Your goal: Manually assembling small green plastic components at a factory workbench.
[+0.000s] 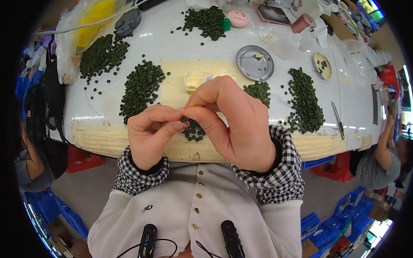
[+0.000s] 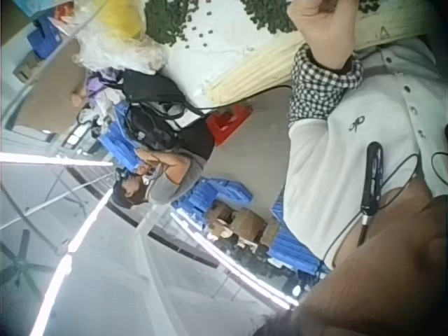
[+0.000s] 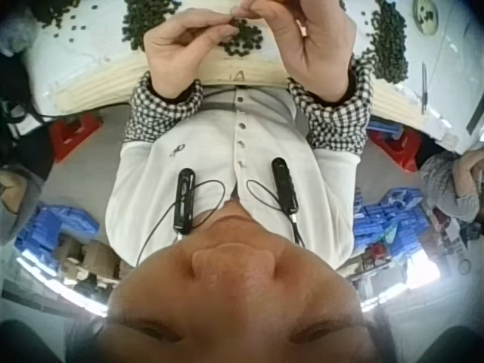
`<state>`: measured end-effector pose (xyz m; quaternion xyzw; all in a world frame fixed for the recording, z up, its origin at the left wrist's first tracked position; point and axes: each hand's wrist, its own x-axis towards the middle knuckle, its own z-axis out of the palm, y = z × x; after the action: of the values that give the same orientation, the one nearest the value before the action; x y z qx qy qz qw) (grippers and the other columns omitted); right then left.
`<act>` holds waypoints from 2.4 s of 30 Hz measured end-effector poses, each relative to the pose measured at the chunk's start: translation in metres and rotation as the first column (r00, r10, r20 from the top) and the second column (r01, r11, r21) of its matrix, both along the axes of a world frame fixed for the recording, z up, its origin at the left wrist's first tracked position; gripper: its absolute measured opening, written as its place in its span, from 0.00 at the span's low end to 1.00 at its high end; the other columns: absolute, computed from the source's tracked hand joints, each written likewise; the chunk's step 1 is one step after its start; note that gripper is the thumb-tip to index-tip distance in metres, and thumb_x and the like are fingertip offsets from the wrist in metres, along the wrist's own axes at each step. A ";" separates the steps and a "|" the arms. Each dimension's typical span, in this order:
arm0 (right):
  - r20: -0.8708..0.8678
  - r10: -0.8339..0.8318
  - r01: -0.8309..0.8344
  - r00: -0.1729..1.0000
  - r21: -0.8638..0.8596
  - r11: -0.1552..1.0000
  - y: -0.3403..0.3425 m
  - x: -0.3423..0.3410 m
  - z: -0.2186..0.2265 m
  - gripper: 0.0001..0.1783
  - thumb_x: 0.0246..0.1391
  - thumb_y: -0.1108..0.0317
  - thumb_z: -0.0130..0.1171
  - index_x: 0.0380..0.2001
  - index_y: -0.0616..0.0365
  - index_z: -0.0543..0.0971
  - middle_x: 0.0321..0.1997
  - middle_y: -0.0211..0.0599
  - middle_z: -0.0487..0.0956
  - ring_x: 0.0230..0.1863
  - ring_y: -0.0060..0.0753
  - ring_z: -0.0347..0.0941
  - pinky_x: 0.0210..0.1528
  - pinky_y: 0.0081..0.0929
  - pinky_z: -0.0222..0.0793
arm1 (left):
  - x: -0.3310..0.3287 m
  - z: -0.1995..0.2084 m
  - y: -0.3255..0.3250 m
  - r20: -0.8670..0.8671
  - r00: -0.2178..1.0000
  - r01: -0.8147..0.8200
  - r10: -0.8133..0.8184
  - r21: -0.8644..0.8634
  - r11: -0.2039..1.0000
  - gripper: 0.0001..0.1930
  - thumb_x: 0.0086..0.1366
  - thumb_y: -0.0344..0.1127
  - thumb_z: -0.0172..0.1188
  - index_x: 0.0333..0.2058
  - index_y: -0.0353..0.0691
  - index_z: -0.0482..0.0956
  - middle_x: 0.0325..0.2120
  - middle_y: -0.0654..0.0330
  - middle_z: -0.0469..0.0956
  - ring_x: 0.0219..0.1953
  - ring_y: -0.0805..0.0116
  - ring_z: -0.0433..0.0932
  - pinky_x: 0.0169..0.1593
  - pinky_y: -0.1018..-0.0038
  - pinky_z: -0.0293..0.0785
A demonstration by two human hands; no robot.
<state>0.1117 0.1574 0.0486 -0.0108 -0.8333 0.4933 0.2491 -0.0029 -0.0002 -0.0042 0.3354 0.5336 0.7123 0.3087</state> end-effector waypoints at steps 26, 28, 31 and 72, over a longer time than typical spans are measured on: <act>-0.156 -0.418 0.435 0.895 0.515 0.739 0.016 -0.018 -0.022 0.10 0.50 0.71 0.65 0.35 0.61 0.78 0.30 0.39 0.76 0.32 0.42 0.72 0.35 0.31 0.69 | 0.002 0.002 0.000 0.017 1.000 -0.026 0.027 -0.029 0.999 0.08 0.59 0.16 0.61 0.38 0.29 0.80 0.34 0.53 0.81 0.36 0.69 0.81 0.42 0.76 0.79; -0.195 -0.434 0.473 0.879 0.468 0.747 0.013 -0.015 -0.015 0.11 0.49 0.72 0.66 0.36 0.61 0.79 0.31 0.40 0.76 0.33 0.41 0.73 0.35 0.31 0.70 | 0.004 0.004 0.000 0.064 0.997 -0.040 0.043 -0.037 0.998 0.08 0.59 0.16 0.61 0.38 0.29 0.79 0.34 0.53 0.80 0.36 0.70 0.81 0.41 0.77 0.78; -0.187 -0.455 0.492 0.870 0.379 0.784 0.007 0.002 0.001 0.12 0.48 0.74 0.66 0.38 0.62 0.79 0.33 0.41 0.77 0.33 0.39 0.74 0.35 0.30 0.70 | 0.003 0.001 -0.005 0.032 0.998 -0.056 0.056 -0.013 0.998 0.09 0.59 0.18 0.63 0.40 0.29 0.81 0.36 0.56 0.81 0.36 0.76 0.79 0.40 0.82 0.75; -0.031 -0.486 0.480 0.873 0.225 0.848 0.000 0.062 -0.026 0.09 0.47 0.79 0.65 0.35 0.63 0.82 0.32 0.41 0.78 0.33 0.39 0.73 0.36 0.27 0.69 | -0.002 0.011 -0.024 -0.601 0.797 -0.249 0.063 -0.231 0.941 0.07 0.56 0.19 0.64 0.34 0.32 0.83 0.27 0.59 0.79 0.27 0.76 0.75 0.30 0.82 0.70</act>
<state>0.1735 0.1575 0.0222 -0.1980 -0.8577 0.3166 0.3535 -0.0046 -0.0243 0.0067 0.4419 0.7297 0.5088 0.1160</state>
